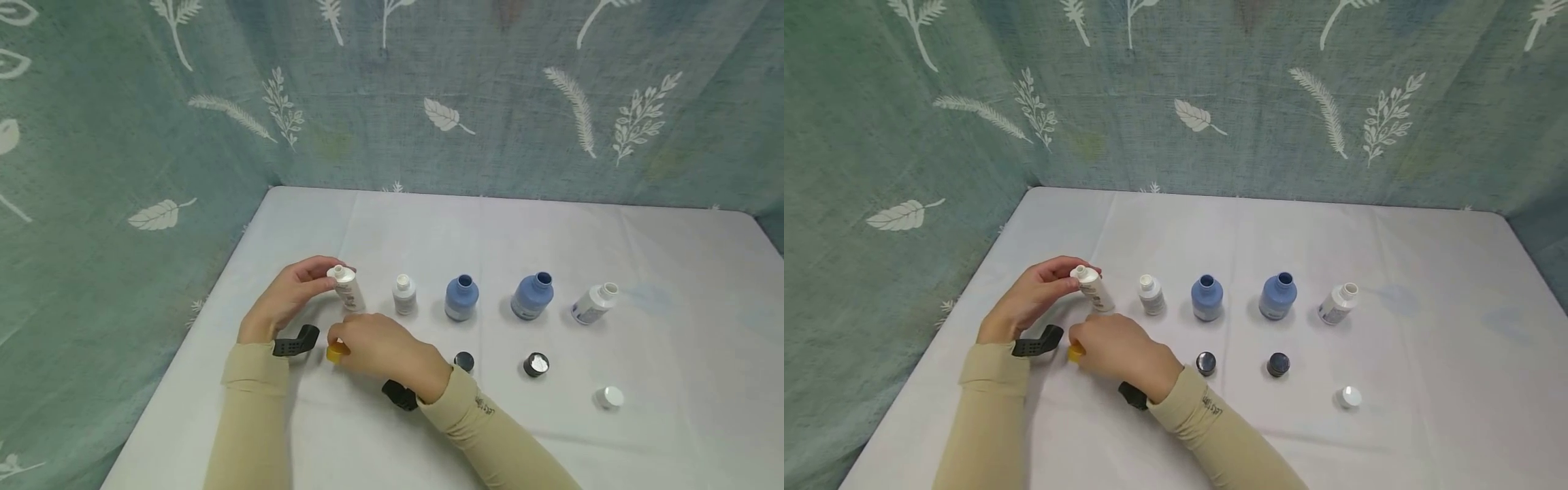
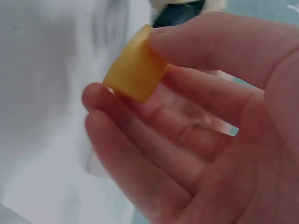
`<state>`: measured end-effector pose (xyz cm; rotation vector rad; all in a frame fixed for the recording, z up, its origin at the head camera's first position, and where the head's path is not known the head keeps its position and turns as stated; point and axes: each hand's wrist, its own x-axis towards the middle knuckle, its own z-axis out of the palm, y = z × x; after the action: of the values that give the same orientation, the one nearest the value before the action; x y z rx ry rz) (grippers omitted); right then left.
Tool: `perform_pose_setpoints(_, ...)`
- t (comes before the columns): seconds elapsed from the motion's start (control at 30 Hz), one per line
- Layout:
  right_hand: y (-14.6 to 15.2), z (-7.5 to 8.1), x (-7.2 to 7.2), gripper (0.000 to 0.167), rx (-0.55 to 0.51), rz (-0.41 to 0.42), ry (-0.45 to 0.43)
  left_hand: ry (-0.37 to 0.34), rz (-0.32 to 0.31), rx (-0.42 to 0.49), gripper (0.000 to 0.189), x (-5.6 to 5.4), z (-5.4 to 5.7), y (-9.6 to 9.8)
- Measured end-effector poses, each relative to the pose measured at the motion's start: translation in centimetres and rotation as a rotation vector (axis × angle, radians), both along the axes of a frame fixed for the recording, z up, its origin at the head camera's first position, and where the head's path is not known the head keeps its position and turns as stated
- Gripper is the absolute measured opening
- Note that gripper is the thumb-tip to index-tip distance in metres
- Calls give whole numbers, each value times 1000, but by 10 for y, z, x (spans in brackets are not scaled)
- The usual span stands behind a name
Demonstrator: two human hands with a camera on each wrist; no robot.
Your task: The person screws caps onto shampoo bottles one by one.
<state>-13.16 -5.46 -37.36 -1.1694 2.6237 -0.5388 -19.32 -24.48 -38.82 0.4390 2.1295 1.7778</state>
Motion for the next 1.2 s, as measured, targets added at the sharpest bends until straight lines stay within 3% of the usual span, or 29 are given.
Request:
perform_pose_setpoints(0.27,10,21,-5,18,-38,3,-31,14,-14,2,34,-6,-16,-13)
perform_pose_setpoints(0.43,26,26,-12,28,-130,-62,-52,25,54,29,35,-6,-25,-7)
perform_pose_setpoints(0.57,38,31,-19,30,-265,-122,-39,45,103,50,34,-10,-29,0)
perform_pose_setpoints(0.77,43,40,-33,25,-466,-221,-1,64,129,20,36,-14,-24,6)
perform_pose_setpoints(1.0,34,41,-43,25,-695,-326,72,-1,103,20,39,-12,-19,3)
perform_pose_setpoints(1.2,18,31,-41,25,-770,-354,148,2,61,24,35,-8,-17,1)
